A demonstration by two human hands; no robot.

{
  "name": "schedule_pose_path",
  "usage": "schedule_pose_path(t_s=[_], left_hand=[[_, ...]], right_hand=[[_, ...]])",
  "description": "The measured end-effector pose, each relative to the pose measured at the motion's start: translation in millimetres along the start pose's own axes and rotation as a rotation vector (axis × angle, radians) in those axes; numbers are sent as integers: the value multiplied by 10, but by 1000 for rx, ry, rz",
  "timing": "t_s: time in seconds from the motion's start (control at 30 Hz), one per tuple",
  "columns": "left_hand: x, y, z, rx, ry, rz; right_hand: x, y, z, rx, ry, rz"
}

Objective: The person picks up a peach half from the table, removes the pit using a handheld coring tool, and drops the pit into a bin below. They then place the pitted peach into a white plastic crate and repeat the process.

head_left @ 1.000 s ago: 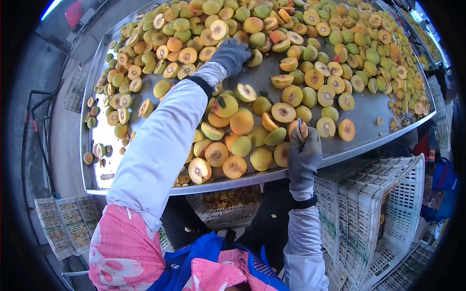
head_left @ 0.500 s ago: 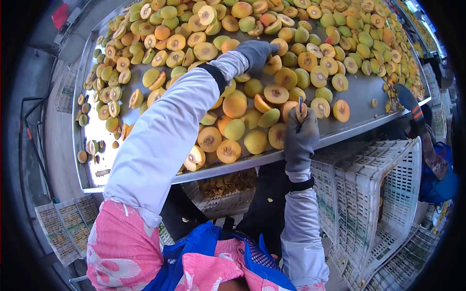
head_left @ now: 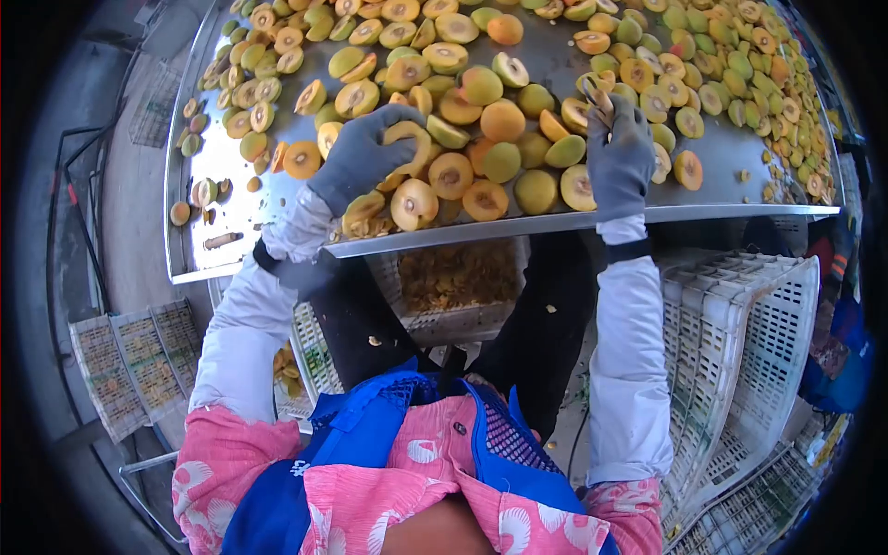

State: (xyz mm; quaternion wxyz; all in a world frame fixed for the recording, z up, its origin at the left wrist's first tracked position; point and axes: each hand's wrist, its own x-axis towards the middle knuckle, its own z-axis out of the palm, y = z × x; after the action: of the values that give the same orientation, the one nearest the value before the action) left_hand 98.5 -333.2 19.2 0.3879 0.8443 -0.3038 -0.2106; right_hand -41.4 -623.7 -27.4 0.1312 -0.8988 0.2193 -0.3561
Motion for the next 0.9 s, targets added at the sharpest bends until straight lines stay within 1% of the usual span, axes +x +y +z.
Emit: schedule_pose_path(t_s=[0.03,0.07,0.1,0.13,0.17,0.2,0.27,0.3,0.33,0.4,0.43,0.47,0.53,0.57,0.6,0.67,0.7,0.73,0.8,0.83,0.9], left_hand=[[-164,-199,-54,-114,53,10],[-304,-327,-98,-231,106,27],[-427,-430,-152,-234,119,27],[-537,-479,-206,-166,274,-37],[-623,-537,-279,-97,431,-103],[-679,-625,-385,-99,447,-105],[-735,-750,-596,-268,426,-265],[-776,-755,-673,-200,411,-328],[-805,-794,-727,-202,421,-325],[-870,-984,-803,-105,411,-416],[-910,-1063,-812,-156,414,-350],[-962,-1143,-805,-163,426,-351],[-1078,-1231,-726,-389,408,-421],[-1123,-1232,-697,-301,402,-372],[-1158,-1324,-673,-310,416,-369],[-1197,-1465,-615,-30,577,-213],[-1202,-1469,-605,148,677,-312],[-1219,-1427,-614,141,687,-304],[-1231,-1299,-642,658,983,-76],[-1227,-1142,-632,592,1010,50],[-1311,-776,-389,226,717,-13]], right_hand=[[108,-26,55,-7,-71,-51],[158,-25,149,0,-69,-63],[171,-13,255,-112,-239,-44],[216,0,319,-226,-406,-28],[298,24,322,-206,-519,16],[356,41,329,-203,-516,1],[438,60,323,-226,-708,14],[494,57,359,-239,-788,-12],[533,53,381,-238,-781,-22],[592,34,418,-275,-880,11],[604,-5,383,-287,-910,117],[592,-17,338,-290,-906,103],[536,71,256,-295,-916,232],[516,107,237,-185,-912,325],[458,143,215,-189,-908,309],[328,43,-5,164,-745,568],[342,10,-73,200,-796,613],[257,57,-69,270,-698,552],[130,61,-176,311,-546,436],[109,-71,-301,308,-539,427],[-43,-591,-553,647,-413,646]])
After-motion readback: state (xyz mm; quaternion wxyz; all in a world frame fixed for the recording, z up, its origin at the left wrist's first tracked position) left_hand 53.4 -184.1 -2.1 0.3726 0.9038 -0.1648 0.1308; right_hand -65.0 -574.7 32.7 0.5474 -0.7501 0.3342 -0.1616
